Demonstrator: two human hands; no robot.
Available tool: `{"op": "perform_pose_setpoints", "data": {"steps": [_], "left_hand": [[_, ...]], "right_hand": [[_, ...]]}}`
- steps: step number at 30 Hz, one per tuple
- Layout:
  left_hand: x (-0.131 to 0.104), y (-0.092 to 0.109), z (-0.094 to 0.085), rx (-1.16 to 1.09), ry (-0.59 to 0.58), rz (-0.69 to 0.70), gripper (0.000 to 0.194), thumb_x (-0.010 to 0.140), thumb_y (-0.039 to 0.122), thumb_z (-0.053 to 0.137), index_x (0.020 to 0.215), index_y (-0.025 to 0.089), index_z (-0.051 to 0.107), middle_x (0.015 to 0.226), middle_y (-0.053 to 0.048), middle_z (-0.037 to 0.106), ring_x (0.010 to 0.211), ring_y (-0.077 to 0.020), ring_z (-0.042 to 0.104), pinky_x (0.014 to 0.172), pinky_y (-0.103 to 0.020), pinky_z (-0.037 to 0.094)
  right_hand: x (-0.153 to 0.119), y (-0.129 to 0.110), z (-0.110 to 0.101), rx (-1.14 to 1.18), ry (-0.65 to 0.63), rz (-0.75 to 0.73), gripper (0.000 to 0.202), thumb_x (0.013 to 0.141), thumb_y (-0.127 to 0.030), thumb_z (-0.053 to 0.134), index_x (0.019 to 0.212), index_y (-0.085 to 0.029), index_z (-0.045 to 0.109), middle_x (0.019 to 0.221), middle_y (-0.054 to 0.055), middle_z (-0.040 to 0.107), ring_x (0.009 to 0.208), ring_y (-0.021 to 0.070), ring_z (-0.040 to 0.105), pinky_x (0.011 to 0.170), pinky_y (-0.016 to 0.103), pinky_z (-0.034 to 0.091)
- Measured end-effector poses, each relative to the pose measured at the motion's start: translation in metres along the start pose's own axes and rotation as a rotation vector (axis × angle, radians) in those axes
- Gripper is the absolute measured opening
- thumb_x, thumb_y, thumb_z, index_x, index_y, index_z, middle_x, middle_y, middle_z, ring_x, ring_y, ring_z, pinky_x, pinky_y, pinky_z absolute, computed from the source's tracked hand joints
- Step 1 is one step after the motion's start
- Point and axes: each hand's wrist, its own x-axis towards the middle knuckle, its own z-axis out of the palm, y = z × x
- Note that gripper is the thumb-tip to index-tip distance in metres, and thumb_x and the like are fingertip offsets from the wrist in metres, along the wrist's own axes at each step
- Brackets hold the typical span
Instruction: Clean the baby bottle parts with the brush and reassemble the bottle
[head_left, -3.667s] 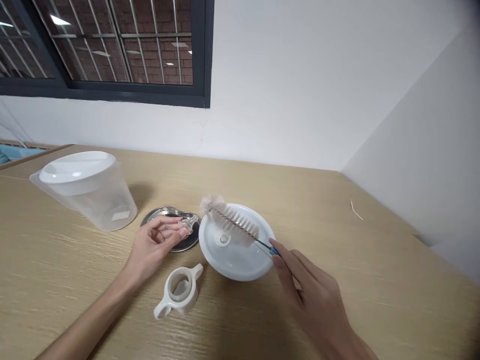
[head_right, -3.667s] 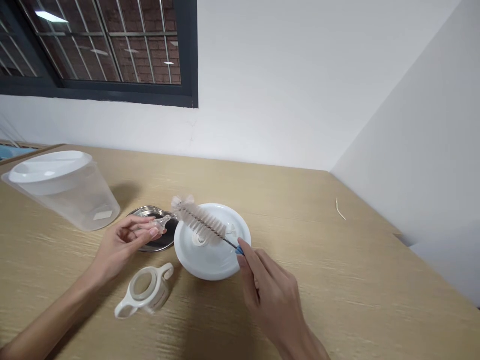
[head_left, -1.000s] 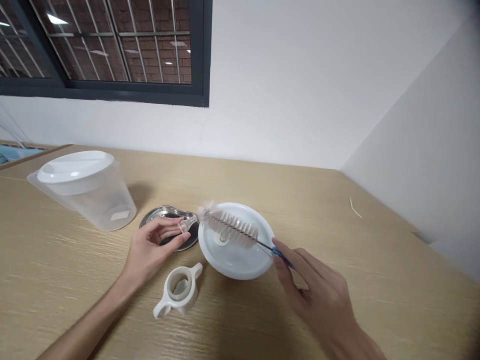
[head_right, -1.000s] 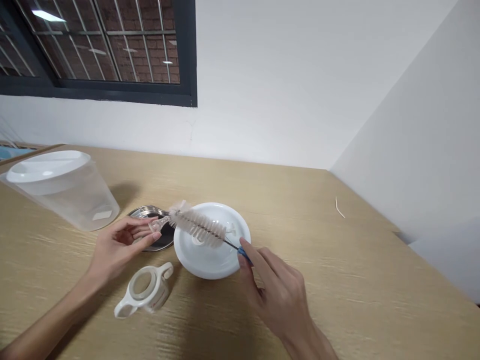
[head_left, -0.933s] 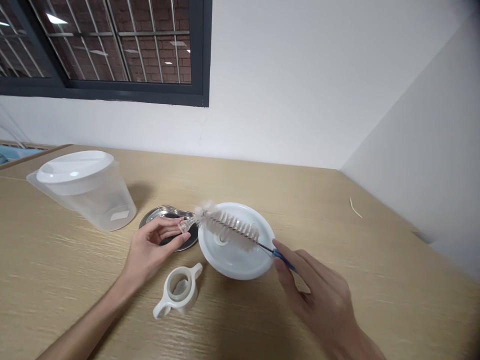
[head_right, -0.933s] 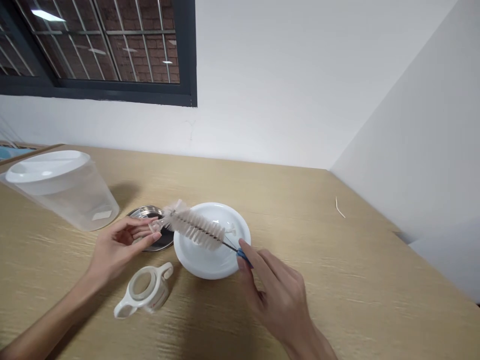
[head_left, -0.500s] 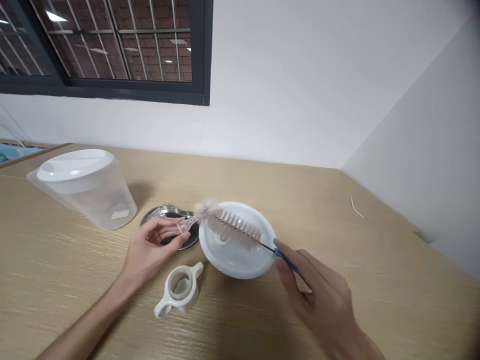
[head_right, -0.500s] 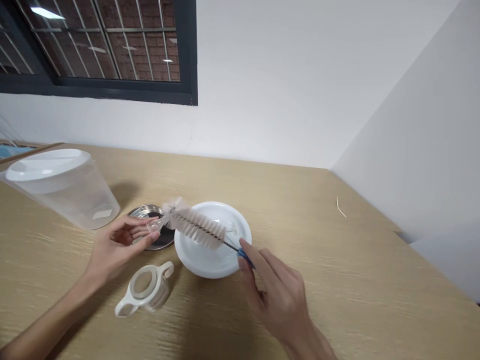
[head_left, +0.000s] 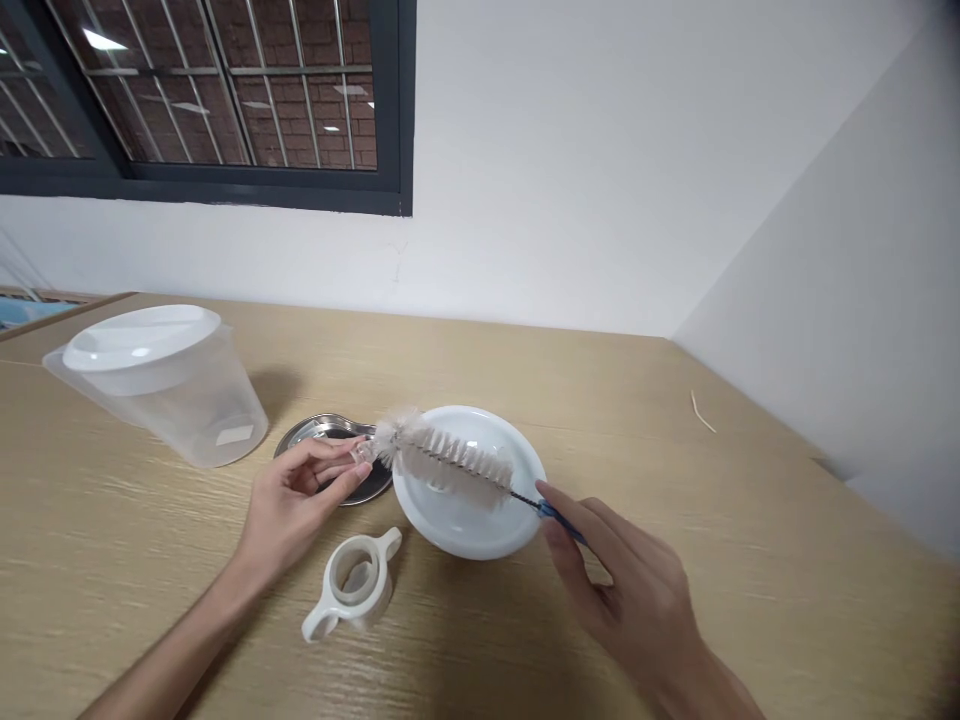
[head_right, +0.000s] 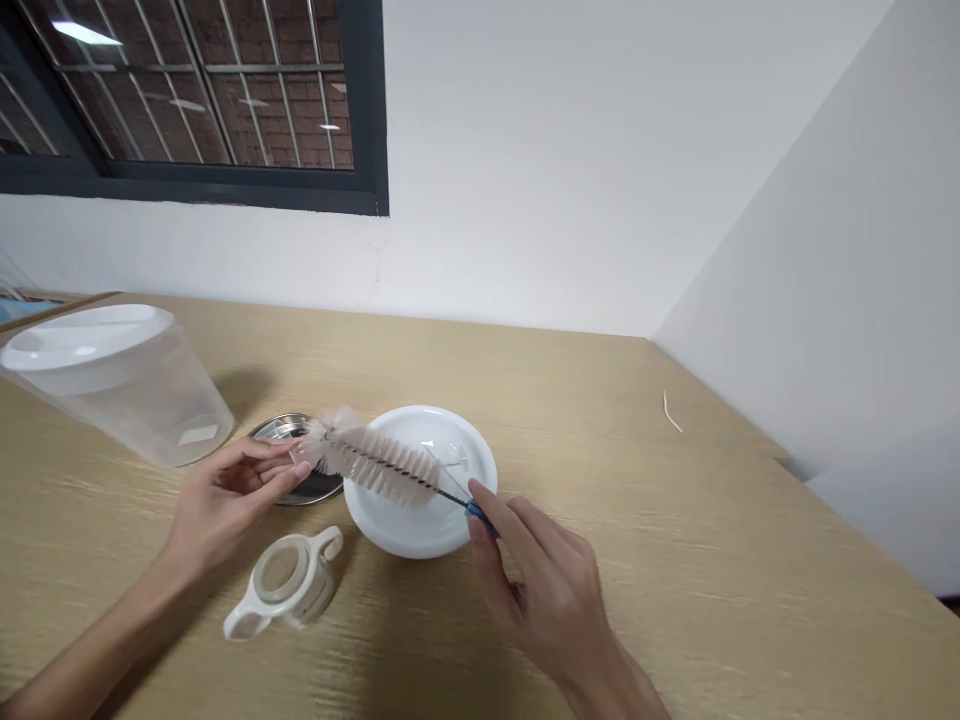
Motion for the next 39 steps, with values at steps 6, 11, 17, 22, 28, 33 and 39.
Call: {"op": "perform_pose_setpoints", "data": {"steps": [6,11,17,22,28,33,39], "left_hand": [[-0.001,0.0,-0.003,0.042,0.001,0.011,0.024,0.069,0.021,0.09,0.087,0.018,0.074,0.102,-0.006,0.082,0.093,-0.0183,0.079,0.087,-0.023,0.066],[0.0,0.003,-0.003,0.049,0.001,-0.047,0.03,0.066,0.025,0.092,0.089,0.018,0.073,0.093,-0.006,0.083,0.084,-0.0179,0.08,0.082,-0.023,0.066],[0.002,0.006,-0.004,0.075,-0.011,-0.125,0.035,0.064,0.031,0.093,0.09,0.017,0.073,0.094,-0.008,0.083,0.085,-0.0182,0.08,0.082,-0.022,0.066],[0.002,0.008,-0.004,0.053,-0.045,-0.172,0.036,0.063,0.036,0.093,0.087,0.017,0.073,0.094,-0.009,0.083,0.088,-0.0194,0.08,0.083,-0.024,0.066],[0.004,0.012,-0.005,0.051,-0.074,-0.22,0.037,0.065,0.04,0.092,0.085,0.016,0.071,0.094,-0.012,0.083,0.083,-0.0224,0.08,0.08,-0.029,0.067],[0.003,0.012,-0.008,0.041,-0.094,-0.25,0.037,0.069,0.041,0.089,0.089,0.016,0.071,0.098,-0.012,0.082,0.086,-0.0222,0.08,0.085,-0.031,0.066],[0.004,0.01,-0.008,0.061,-0.143,-0.279,0.039,0.072,0.042,0.088,0.097,0.016,0.072,0.101,-0.012,0.082,0.089,-0.0201,0.079,0.086,-0.026,0.064]], "right_hand": [[-0.001,0.008,0.002,-0.091,0.029,0.052,0.028,0.095,-0.01,0.06,0.124,-0.012,0.063,0.073,0.0,0.06,0.059,0.008,0.053,0.056,0.022,0.041],[-0.001,0.001,0.001,-0.006,0.007,0.014,0.035,0.095,-0.006,0.058,0.129,-0.012,0.06,0.076,0.0,0.061,0.062,0.0084,0.055,0.057,0.021,0.043],[-0.002,0.005,0.003,-0.098,0.019,0.051,0.031,0.096,-0.011,0.06,0.127,-0.013,0.062,0.076,0.0,0.063,0.06,0.0088,0.056,0.056,0.023,0.042],[0.0,0.001,0.001,-0.027,0.033,0.063,0.03,0.097,-0.01,0.056,0.126,-0.013,0.06,0.08,0.002,0.065,0.062,0.0086,0.059,0.057,0.02,0.045],[-0.002,0.004,0.005,-0.042,-0.024,0.019,0.035,0.096,-0.01,0.058,0.131,-0.014,0.059,0.076,0.0,0.062,0.06,0.0096,0.057,0.056,0.022,0.043],[-0.003,0.005,0.002,-0.081,0.02,0.065,0.029,0.097,-0.01,0.058,0.126,-0.012,0.062,0.077,0.0,0.063,0.06,0.008,0.056,0.056,0.021,0.042],[0.0,-0.002,0.002,-0.018,-0.029,-0.003,0.037,0.096,-0.007,0.057,0.133,-0.011,0.058,0.079,0.001,0.062,0.062,0.0087,0.054,0.057,0.022,0.042]]}}
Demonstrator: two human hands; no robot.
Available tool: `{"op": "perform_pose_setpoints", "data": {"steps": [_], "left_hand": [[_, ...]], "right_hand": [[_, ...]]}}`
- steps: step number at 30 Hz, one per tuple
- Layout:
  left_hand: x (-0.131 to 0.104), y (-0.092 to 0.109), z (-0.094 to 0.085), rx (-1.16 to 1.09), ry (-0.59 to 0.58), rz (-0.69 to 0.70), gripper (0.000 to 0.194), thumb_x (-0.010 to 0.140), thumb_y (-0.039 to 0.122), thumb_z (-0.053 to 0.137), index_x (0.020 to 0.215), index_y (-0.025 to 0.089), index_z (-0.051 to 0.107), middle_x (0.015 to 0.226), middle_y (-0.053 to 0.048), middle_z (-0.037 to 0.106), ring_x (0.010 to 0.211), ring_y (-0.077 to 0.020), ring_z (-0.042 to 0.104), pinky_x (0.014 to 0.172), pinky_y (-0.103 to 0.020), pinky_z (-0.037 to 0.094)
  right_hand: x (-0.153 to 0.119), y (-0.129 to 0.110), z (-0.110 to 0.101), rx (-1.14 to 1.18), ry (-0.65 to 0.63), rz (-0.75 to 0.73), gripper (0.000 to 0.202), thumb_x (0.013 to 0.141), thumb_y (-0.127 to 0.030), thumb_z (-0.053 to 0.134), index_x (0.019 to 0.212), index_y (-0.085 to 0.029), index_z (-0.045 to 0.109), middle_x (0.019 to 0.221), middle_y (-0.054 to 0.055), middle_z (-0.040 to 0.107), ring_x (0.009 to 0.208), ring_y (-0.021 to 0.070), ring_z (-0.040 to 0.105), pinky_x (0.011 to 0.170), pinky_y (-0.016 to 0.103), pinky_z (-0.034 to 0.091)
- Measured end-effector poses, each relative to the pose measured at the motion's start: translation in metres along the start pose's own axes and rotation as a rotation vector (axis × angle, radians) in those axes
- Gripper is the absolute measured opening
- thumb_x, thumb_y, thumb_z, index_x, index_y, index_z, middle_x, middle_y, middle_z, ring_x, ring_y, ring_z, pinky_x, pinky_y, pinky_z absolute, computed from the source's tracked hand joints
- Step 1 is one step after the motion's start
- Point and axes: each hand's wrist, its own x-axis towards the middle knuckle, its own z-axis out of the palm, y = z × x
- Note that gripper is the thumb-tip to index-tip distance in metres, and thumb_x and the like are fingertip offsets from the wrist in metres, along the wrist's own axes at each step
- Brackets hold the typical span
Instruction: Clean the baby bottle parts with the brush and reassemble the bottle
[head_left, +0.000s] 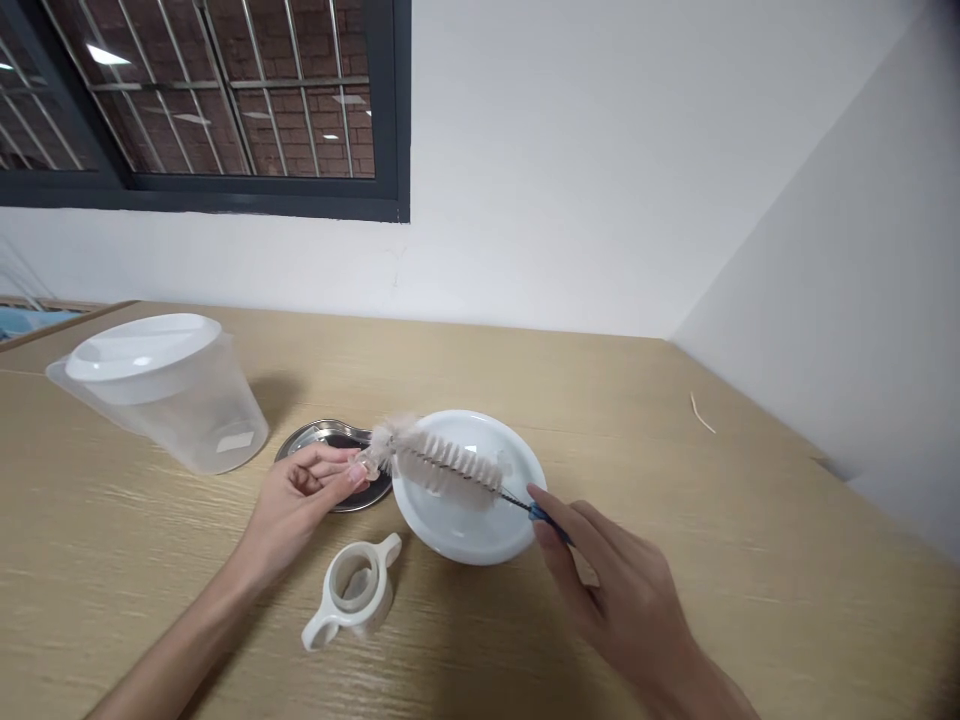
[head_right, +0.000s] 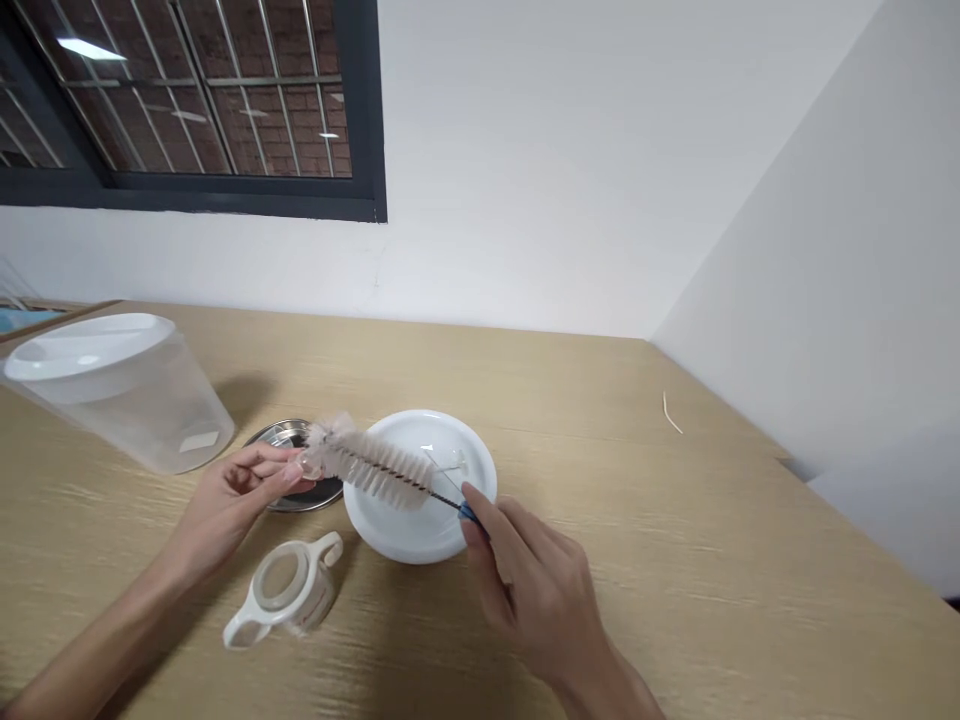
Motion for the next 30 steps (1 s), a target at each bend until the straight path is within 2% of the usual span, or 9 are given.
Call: {"op": "perform_pose_setpoints", "data": {"steps": [4,11,19,25,30], "left_hand": [[0.001,0.0,0.0,-0.005,0.028,0.017,0.036,0.072,0.04,0.088,0.094,0.017,0.071,0.1,-0.011,0.082,0.088,-0.0176,0.079,0.084,-0.023,0.063],[0.002,-0.001,0.003,-0.028,0.056,0.076,0.046,0.066,0.032,0.092,0.102,0.017,0.068,0.1,-0.008,0.081,0.092,-0.0169,0.077,0.085,-0.023,0.063],[0.003,-0.006,0.006,-0.056,0.068,0.157,0.047,0.063,0.026,0.092,0.101,0.018,0.065,0.108,-0.008,0.079,0.087,-0.0186,0.078,0.081,-0.029,0.066],[0.003,-0.008,0.004,-0.048,0.128,0.226,0.046,0.064,0.024,0.092,0.102,0.018,0.065,0.103,-0.008,0.08,0.086,-0.0165,0.078,0.084,-0.027,0.066],[0.003,-0.012,0.003,0.032,0.167,0.293,0.042,0.068,0.027,0.09,0.101,0.019,0.066,0.1,-0.008,0.081,0.094,-0.0208,0.078,0.091,-0.033,0.065]], "right_hand": [[-0.004,0.006,0.003,-0.032,0.0,0.031,0.035,0.097,-0.01,0.058,0.132,-0.012,0.059,0.077,0.0,0.061,0.06,0.0088,0.055,0.056,0.022,0.041],[-0.003,0.005,0.0,-0.047,0.025,0.048,0.037,0.096,-0.01,0.058,0.133,-0.014,0.059,0.08,0.001,0.066,0.061,0.0091,0.058,0.057,0.022,0.043],[-0.002,0.002,0.0,-0.009,-0.017,-0.007,0.038,0.095,-0.009,0.057,0.133,-0.014,0.058,0.078,0.001,0.063,0.059,0.0099,0.056,0.055,0.023,0.043],[-0.005,0.005,0.0,-0.044,-0.033,0.019,0.036,0.096,-0.011,0.058,0.133,-0.013,0.059,0.076,0.0,0.062,0.058,0.0093,0.054,0.054,0.024,0.04],[-0.004,0.006,0.0,-0.046,-0.014,0.015,0.037,0.096,-0.01,0.058,0.133,-0.014,0.059,0.075,0.0,0.062,0.059,0.0095,0.055,0.055,0.023,0.041]]}}
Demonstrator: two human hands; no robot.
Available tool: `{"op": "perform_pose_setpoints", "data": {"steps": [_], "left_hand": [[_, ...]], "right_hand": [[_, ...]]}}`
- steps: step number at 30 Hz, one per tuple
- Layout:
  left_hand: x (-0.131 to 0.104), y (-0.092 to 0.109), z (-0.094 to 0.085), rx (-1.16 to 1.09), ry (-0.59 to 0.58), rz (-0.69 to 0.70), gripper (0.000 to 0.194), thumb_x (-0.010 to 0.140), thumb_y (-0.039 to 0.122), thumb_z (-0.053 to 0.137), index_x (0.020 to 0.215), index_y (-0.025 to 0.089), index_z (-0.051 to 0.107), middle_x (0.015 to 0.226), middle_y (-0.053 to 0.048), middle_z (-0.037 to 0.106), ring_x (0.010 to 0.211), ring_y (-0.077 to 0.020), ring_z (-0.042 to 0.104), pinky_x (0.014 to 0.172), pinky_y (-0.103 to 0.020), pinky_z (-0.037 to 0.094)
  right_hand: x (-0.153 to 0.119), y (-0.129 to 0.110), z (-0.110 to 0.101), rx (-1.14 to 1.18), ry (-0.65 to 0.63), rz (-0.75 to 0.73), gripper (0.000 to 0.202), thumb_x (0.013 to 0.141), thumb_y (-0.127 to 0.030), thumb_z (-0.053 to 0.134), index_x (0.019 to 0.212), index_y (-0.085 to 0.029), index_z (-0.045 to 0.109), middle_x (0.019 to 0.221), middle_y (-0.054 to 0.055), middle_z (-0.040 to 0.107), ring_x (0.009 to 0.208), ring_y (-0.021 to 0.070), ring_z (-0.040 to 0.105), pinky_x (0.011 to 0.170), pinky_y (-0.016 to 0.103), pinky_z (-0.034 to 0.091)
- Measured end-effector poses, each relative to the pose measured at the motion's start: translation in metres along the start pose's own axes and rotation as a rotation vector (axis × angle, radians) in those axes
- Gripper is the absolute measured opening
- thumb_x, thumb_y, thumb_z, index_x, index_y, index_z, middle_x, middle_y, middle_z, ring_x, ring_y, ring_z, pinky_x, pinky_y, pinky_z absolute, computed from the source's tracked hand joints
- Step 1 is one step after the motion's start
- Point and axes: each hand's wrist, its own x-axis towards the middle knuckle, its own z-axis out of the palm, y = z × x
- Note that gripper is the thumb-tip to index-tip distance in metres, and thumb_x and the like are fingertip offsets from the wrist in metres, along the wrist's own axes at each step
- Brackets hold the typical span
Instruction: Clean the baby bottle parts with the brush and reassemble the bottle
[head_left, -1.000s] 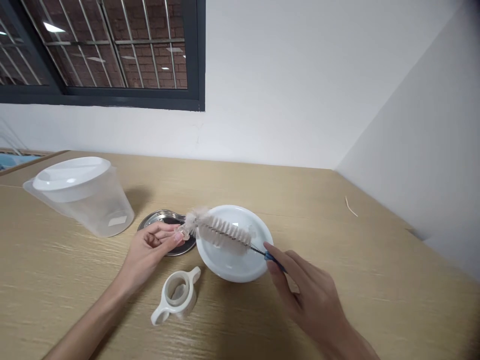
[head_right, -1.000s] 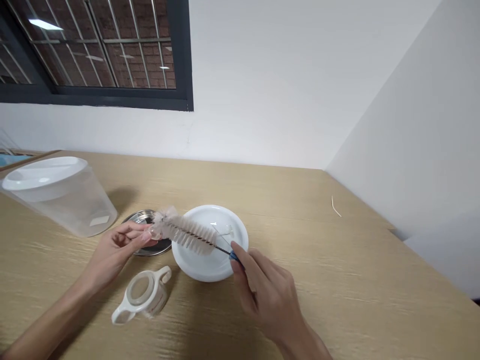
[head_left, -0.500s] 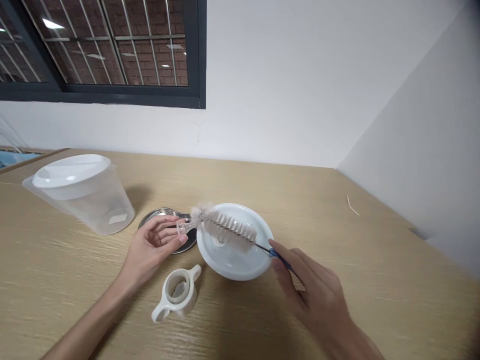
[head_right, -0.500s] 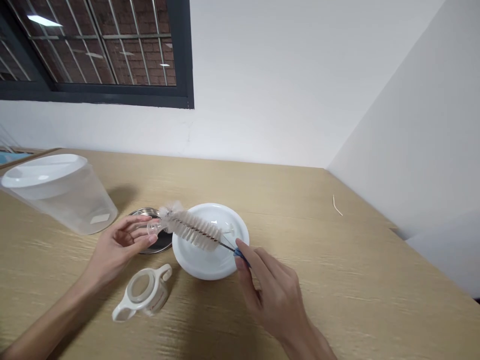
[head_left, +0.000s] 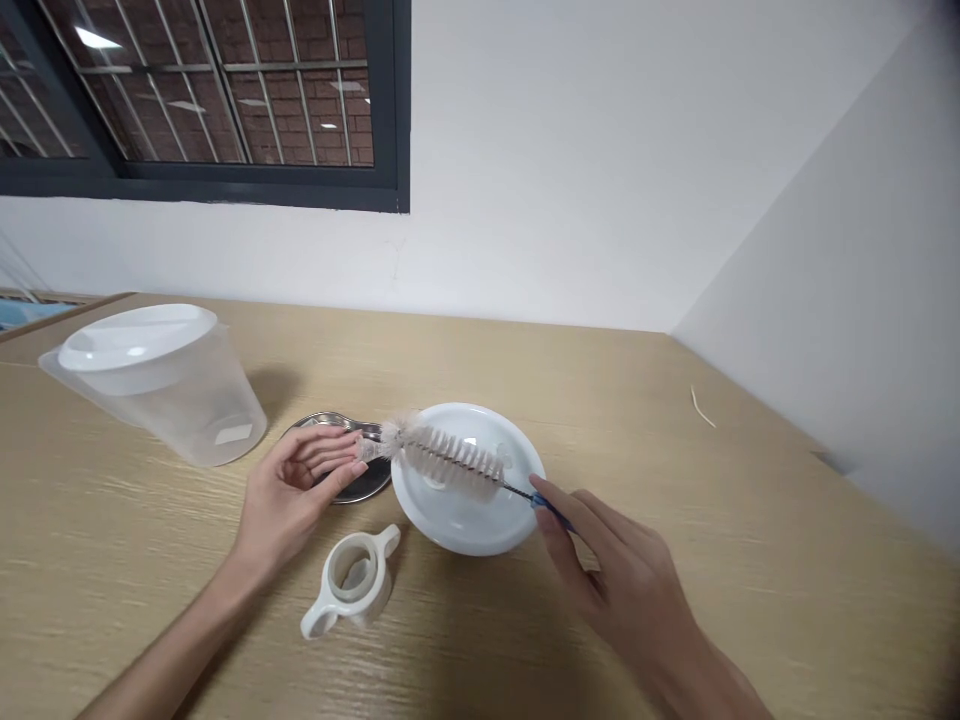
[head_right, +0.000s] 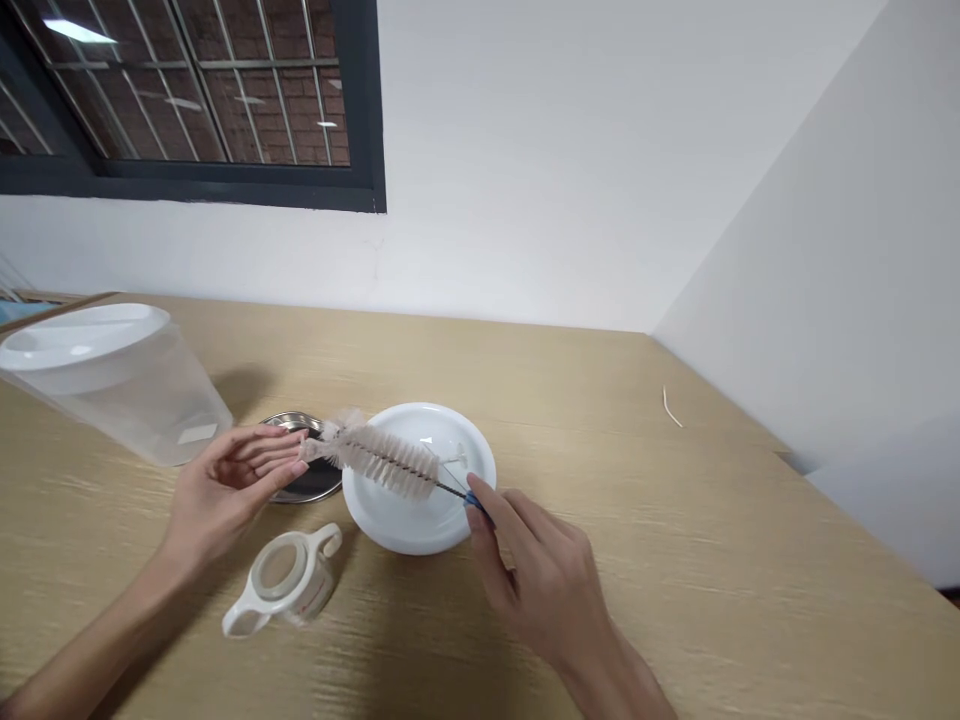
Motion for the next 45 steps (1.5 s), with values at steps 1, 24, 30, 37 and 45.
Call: {"op": "perform_pose_setpoints", "data": {"steps": [1,24,30,37,45], "left_hand": [[-0.0001,-0.0004,0.0,0.011,0.001,0.006,0.041,0.068,0.028,0.09,0.101,0.019,0.066,0.099,-0.008,0.081,0.094,-0.0217,0.078,0.092,-0.034,0.065],[-0.0048,0.0038,0.0003,0.112,0.001,0.07,0.034,0.072,0.026,0.088,0.099,0.023,0.068,0.085,-0.001,0.081,0.089,-0.0149,0.078,0.088,-0.021,0.061],[-0.004,0.0007,-0.0003,0.161,0.014,0.11,0.031,0.072,0.026,0.087,0.097,0.023,0.069,0.081,0.001,0.081,0.087,-0.014,0.078,0.09,-0.022,0.06],[-0.0073,0.0002,-0.0004,0.209,0.04,0.163,0.028,0.074,0.025,0.087,0.096,0.024,0.07,0.085,0.002,0.081,0.09,-0.0137,0.078,0.091,-0.02,0.059],[-0.0071,0.0011,-0.001,0.21,0.057,0.172,0.029,0.073,0.026,0.087,0.096,0.023,0.07,0.084,0.001,0.081,0.09,-0.0156,0.078,0.089,-0.023,0.061]], "right_hand": [[0.0005,-0.0003,-0.0003,0.004,0.001,0.002,0.037,0.096,-0.01,0.058,0.132,-0.014,0.059,0.076,0.0,0.063,0.059,0.0095,0.056,0.055,0.023,0.042],[0.0023,-0.0002,-0.0048,0.001,0.007,-0.007,0.036,0.096,-0.008,0.058,0.132,-0.012,0.059,0.075,-0.001,0.06,0.058,0.0074,0.051,0.055,0.022,0.038],[0.0011,-0.0017,-0.002,0.029,-0.006,-0.001,0.035,0.098,-0.008,0.054,0.133,-0.009,0.059,0.077,0.0,0.06,0.059,0.0073,0.051,0.055,0.022,0.038],[0.0001,-0.0016,-0.0001,0.011,-0.016,-0.017,0.035,0.097,-0.008,0.057,0.131,-0.009,0.06,0.073,-0.001,0.057,0.056,0.0074,0.048,0.052,0.023,0.035],[0.0013,0.0007,-0.0033,-0.022,-0.008,-0.012,0.034,0.097,-0.009,0.057,0.131,-0.011,0.062,0.07,-0.003,0.055,0.054,0.0062,0.045,0.052,0.022,0.033]]}}
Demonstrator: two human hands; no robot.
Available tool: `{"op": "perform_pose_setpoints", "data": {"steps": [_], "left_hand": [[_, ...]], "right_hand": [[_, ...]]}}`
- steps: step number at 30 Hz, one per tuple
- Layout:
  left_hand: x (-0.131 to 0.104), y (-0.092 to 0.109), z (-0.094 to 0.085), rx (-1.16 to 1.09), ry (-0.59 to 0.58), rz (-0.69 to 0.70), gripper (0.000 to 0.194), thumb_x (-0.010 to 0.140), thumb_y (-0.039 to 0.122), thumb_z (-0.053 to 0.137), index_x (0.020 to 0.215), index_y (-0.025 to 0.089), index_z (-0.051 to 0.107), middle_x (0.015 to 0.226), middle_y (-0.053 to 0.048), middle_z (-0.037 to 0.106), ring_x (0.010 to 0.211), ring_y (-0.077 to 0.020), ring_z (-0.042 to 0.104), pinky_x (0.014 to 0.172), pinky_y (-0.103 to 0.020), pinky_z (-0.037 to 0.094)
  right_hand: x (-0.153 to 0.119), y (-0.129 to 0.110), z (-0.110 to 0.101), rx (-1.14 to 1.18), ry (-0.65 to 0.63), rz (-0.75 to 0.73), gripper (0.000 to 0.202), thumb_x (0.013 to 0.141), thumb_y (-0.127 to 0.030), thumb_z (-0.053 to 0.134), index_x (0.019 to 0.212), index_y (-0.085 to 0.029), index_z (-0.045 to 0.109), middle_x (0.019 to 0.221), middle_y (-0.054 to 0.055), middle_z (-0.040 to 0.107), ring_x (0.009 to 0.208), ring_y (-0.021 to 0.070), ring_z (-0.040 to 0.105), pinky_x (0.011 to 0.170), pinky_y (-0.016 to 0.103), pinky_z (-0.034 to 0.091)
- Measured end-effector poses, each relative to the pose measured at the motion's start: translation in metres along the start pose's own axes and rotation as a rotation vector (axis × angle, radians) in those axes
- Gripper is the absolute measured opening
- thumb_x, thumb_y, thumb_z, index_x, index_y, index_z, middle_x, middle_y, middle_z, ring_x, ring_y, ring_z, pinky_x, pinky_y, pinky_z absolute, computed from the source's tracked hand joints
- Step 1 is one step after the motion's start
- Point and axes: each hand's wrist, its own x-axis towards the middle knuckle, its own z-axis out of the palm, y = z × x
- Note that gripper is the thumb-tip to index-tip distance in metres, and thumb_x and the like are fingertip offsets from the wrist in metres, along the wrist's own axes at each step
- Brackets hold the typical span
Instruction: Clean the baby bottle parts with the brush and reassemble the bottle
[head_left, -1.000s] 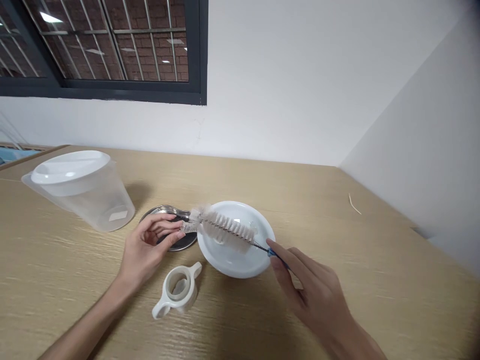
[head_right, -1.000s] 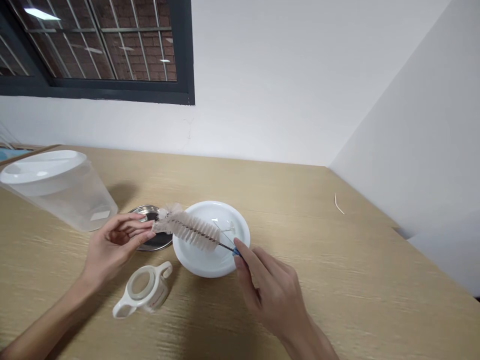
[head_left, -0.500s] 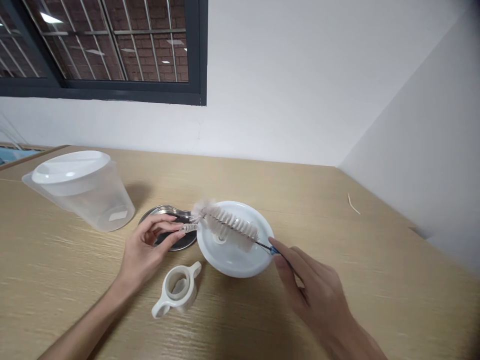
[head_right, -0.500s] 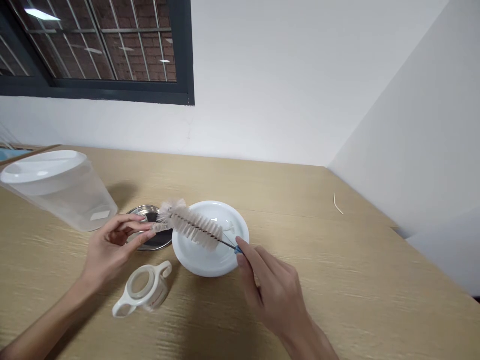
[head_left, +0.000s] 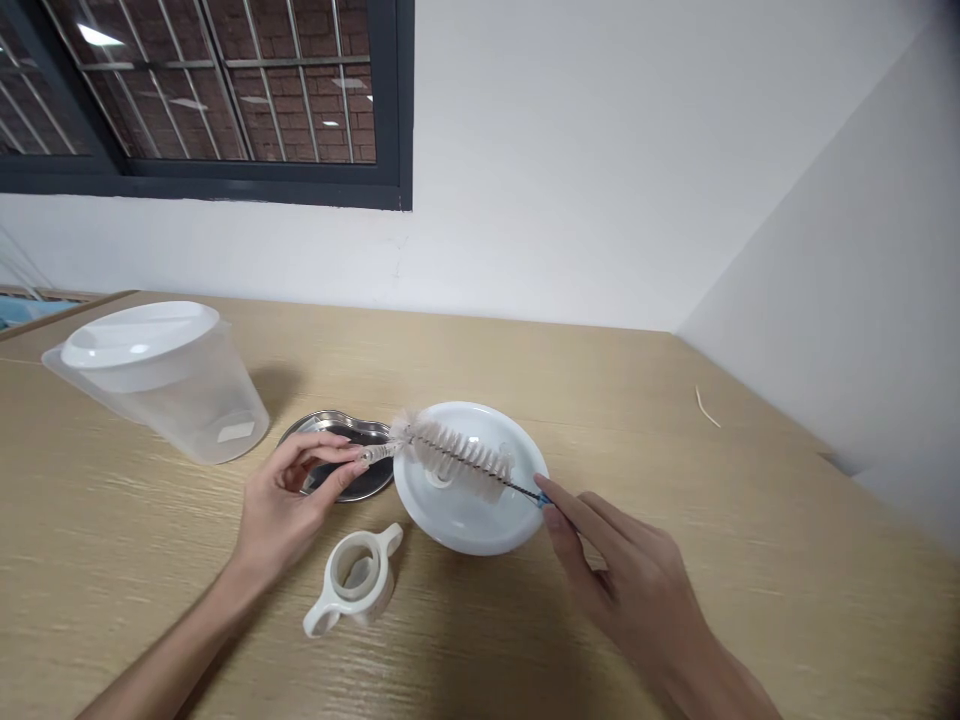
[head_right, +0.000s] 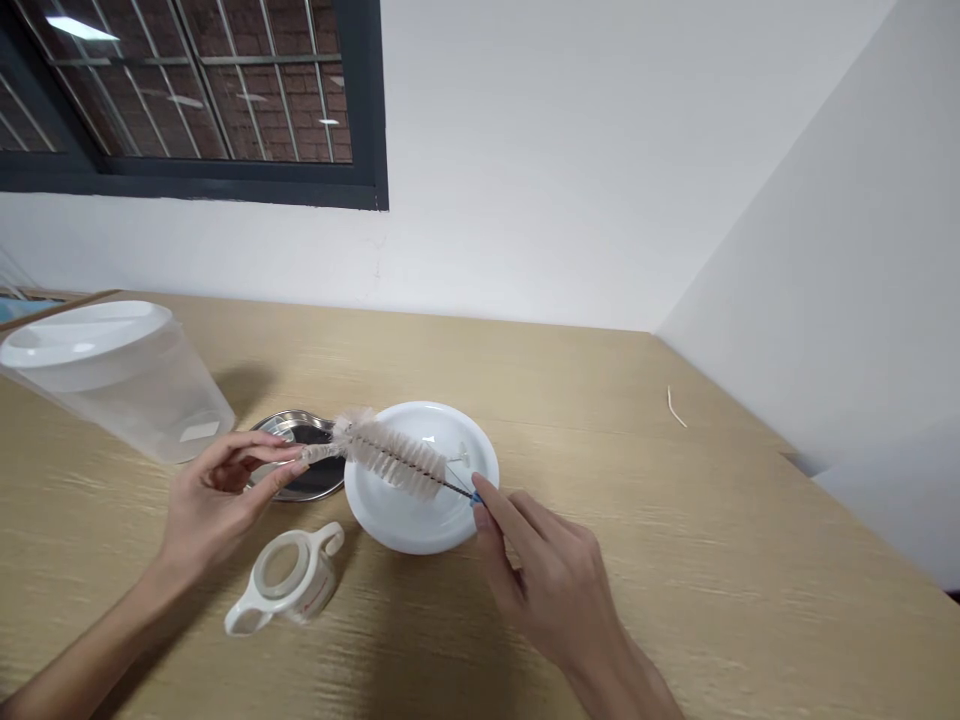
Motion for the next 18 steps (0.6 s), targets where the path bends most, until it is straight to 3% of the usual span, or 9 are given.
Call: {"op": "perform_pose_setpoints", "data": {"steps": [7,18], "left_hand": [[0.0006,-0.0024,-0.0004,-0.017,0.004,0.007,0.029,0.072,0.024,0.088,0.095,0.024,0.07,0.084,0.003,0.081,0.089,-0.0128,0.078,0.089,-0.018,0.059],[0.0047,-0.0047,0.0018,-0.033,0.031,-0.015,0.026,0.07,0.024,0.088,0.089,0.022,0.07,0.084,0.0,0.078,0.083,-0.0154,0.077,0.083,-0.023,0.063]], "right_hand": [[0.0005,0.0025,-0.0024,0.0,0.026,0.009,0.033,0.096,-0.009,0.058,0.129,-0.013,0.063,0.07,-0.003,0.056,0.054,0.0062,0.045,0.052,0.022,0.034],[-0.0006,-0.0017,0.0037,-0.058,0.011,-0.033,0.036,0.095,-0.009,0.06,0.132,-0.011,0.062,0.071,-0.002,0.057,0.054,0.0067,0.044,0.054,0.023,0.033]]}}
